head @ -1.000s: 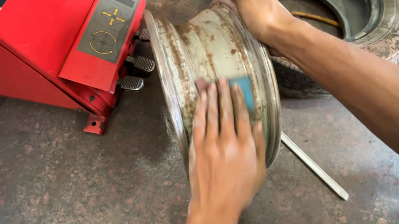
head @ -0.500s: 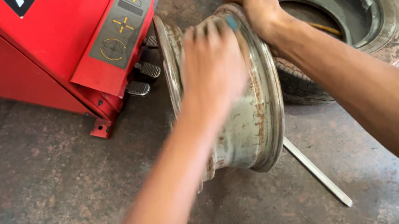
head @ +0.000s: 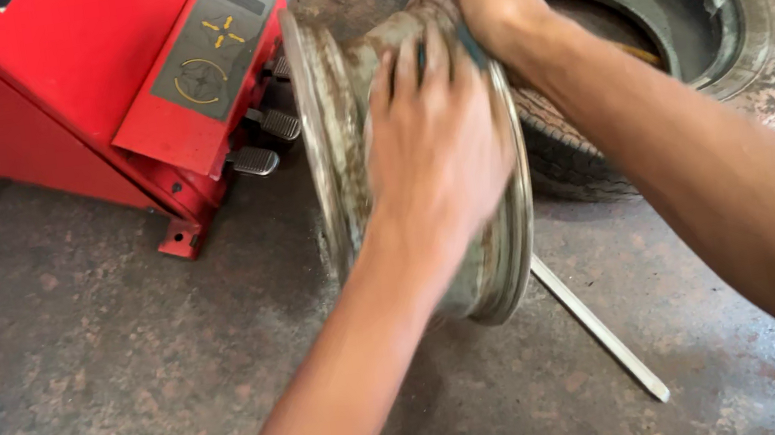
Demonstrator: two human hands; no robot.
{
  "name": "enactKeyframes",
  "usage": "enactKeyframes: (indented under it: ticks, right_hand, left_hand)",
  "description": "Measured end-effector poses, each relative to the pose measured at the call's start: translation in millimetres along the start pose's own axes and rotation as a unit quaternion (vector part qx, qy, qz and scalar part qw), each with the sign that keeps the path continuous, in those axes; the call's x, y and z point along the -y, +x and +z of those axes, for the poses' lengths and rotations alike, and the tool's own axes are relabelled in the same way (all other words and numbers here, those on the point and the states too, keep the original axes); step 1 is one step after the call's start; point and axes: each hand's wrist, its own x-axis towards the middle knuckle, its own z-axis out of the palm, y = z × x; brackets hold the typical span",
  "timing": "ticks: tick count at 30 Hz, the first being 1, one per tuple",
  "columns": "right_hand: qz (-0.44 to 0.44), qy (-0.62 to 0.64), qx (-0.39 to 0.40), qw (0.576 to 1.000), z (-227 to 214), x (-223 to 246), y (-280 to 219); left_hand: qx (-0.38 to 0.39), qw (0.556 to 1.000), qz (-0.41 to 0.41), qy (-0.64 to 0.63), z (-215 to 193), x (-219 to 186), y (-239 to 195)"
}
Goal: The person scrubs a dirty metal wheel rim with a blue abrasive pad, rotating the rim by hand to reach different areas. The person repeatedly wipes the outer and inner surfaces of the rim while holding it steady with the other hand.
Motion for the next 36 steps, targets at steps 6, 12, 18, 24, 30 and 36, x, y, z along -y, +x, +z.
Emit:
enactKeyframes:
  ticks: [6, 12, 18, 24, 30, 36]
  right_hand:
    - [-0.048, -0.088, 0.006, 0.995, 2.4, 18.8, 1.7]
    - [-0.051, -0.102, 0.045, 0.992, 3.9, 36.9, -13.1]
    - [0.013, -0.105, 0.067, 0.992, 2.7, 43.2, -14.2]
    - [-0.089, -0.089, 0.051, 0.991, 2.6, 31.9, -11.8]
    - [0.014, -0.063, 0.064, 0.996, 2.2, 40.0, -20.1]
    - [-0.1, -0.166, 0.051, 0.98, 3.1, 23.4, -10.4]
  left_hand:
    - [-0.156, 0.984, 0.053, -0.07, 18.9, -25.4, -103.7]
    - [-0.094, 0.995, -0.021, 0.011, 26.8, 6.4, -25.6]
    - [-0.182, 0.981, 0.038, -0.057, 4.7, -6.3, -93.9]
    - [-0.093, 0.996, 0.006, -0.014, 5.7, 21.5, 2.1]
    - [-0.127, 0.99, 0.051, 0.02, 14.7, 4.6, -88.6]
    - [-0.095, 0.993, 0.06, 0.038, 22.6, -7.0, -115.4]
